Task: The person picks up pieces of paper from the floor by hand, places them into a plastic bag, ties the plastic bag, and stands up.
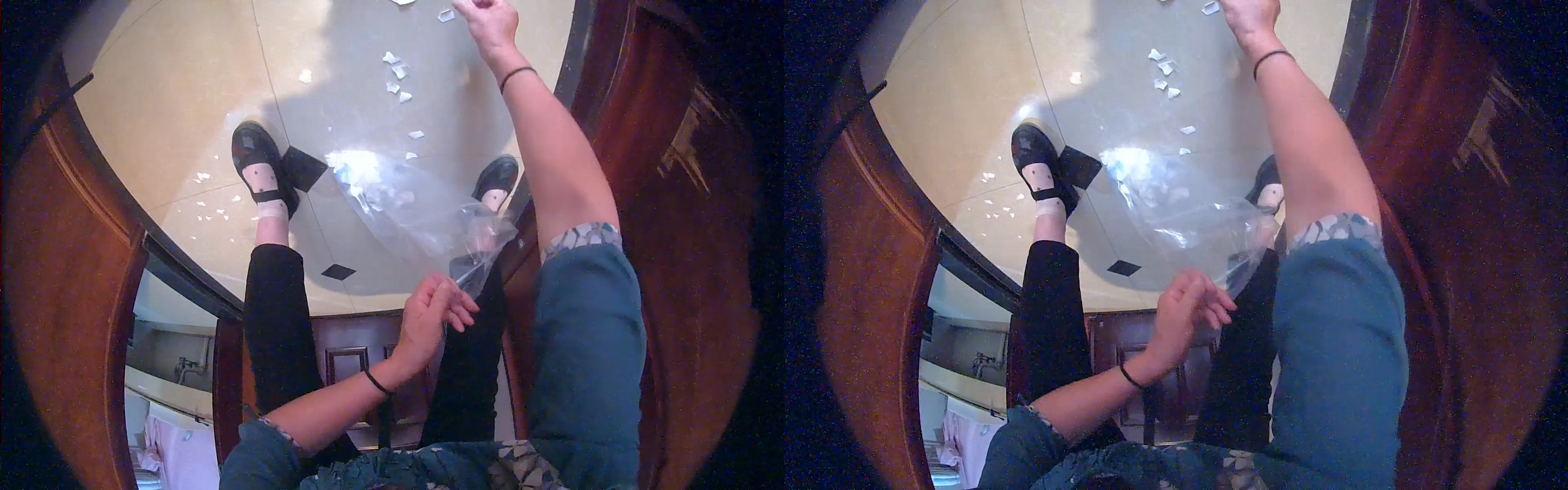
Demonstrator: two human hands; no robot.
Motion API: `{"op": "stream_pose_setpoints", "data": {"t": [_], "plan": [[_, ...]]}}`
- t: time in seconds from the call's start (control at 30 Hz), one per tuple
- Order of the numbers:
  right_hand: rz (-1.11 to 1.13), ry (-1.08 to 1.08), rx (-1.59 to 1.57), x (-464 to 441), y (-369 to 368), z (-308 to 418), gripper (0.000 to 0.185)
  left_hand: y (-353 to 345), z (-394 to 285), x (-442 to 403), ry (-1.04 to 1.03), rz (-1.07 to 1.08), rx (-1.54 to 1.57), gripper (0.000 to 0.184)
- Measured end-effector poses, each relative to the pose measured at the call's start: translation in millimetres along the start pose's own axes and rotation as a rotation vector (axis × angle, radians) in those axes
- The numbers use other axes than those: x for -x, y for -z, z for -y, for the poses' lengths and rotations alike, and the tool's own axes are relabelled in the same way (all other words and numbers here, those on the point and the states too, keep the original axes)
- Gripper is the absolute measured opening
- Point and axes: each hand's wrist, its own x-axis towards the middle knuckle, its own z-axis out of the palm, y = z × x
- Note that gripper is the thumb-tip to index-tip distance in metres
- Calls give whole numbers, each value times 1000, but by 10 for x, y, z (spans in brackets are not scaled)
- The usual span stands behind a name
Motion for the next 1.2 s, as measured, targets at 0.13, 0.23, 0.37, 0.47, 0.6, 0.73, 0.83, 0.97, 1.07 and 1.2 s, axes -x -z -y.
{"op": "stream_pose_setpoints", "data": {"t": [0.13, 0.23, 0.37, 0.47, 0.6, 0.73, 0.83, 0.97, 1.07, 1.2], "plan": [[-68, 120, 97, -136, -169, 313, 27, -21, -48, 22, 36, -7, 14, 25], [73, 153, -170, -320, -133, 101, 23, -32, -54, 14, 29, -7, 65, 25], [60, 12, 278, -219, -206, 374, 22, -17, 0, -1, 50, 12, 113, 25], [118, -72, 312, -143, -115, 510, 20, -42, -6, 2, 70, 18, 124, 25], [34, 181, 451, -96, -229, 401, 18, -33, -87, 12, 76, 27, 147, 25], [188, 209, 300, 25, -342, 478, 29, -24, -77, 25, 57, 33, 139, 25], [318, 75, 214, 150, -413, 743, 18, -14, -22, 42, 73, 46, 154, 25], [46, 350, 252, 26, -741, 350, 20, 18, 5, 38, 115, 11, 157, 24], [127, 209, 369, 106, -659, 551, 19, 49, -2, 63, 123, 27, 152, 24], [59, 378, 597, 69, -662, 321, 31, 48, -13, 74, 160, 31, 208, 23]]}}
